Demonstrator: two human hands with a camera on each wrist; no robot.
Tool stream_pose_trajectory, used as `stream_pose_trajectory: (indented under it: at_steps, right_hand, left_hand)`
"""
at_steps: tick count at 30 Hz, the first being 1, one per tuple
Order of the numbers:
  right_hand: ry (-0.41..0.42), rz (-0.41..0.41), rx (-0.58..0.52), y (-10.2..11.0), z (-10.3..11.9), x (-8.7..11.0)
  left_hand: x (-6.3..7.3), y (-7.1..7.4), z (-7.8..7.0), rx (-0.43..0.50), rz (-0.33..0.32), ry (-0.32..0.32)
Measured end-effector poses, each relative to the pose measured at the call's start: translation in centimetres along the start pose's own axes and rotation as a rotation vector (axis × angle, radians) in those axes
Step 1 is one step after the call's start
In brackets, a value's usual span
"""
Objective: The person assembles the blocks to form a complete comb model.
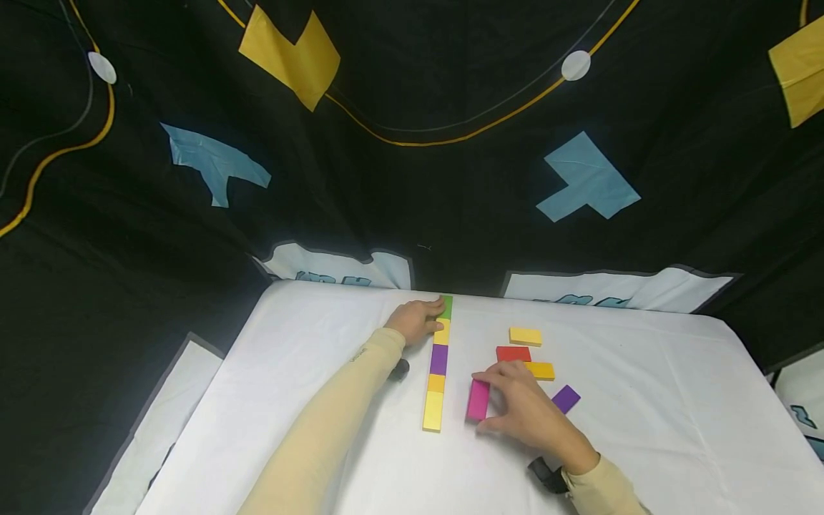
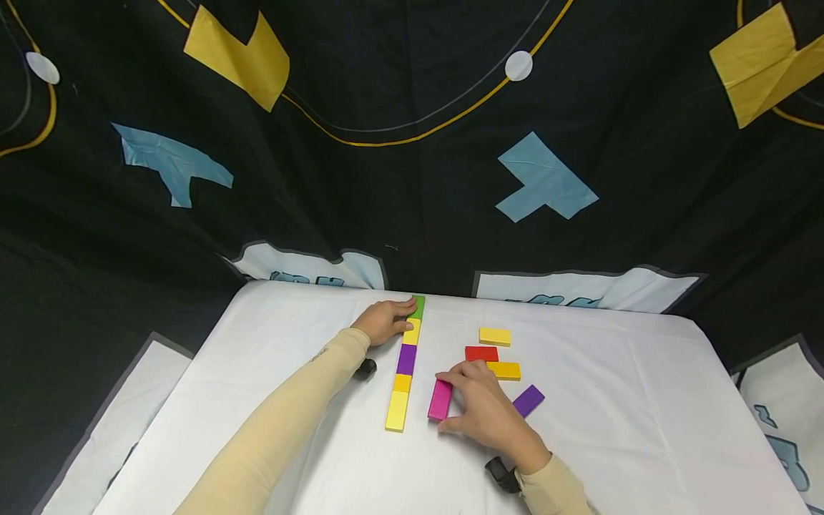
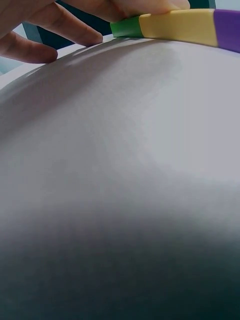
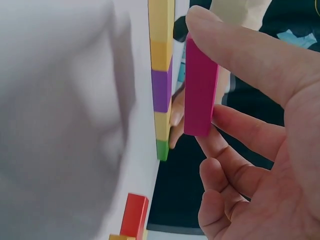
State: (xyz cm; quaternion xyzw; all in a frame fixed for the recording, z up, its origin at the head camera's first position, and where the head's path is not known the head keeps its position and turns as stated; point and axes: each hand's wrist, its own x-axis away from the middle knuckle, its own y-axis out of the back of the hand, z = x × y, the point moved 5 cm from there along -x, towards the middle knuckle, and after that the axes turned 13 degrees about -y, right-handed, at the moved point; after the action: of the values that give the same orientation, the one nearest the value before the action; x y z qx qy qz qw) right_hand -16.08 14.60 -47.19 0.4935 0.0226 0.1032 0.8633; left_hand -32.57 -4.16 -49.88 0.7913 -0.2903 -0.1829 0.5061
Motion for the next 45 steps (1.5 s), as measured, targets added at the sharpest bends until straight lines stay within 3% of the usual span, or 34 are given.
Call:
stream_pose_trajectory:
  at_steps: [8, 26, 45]
  right_hand:
    - [0.01, 0.035, -0.002, -0.7, 1.0, 0.4]
    - [0.142, 0.06, -0.004, -2.4, 2.7, 1.3]
    - [0.15, 0.148, 0.058, -4.7, 4.9, 2.2]
  left_hand:
    - [0.0, -0.1, 0.0, 0.002, 0.001, 0.0]
    - [0.0, -0.1, 0.1, -0.001, 0.003, 0.002]
    - [-0.1, -0.1, 0.1, 0.003, -0.003, 0.007]
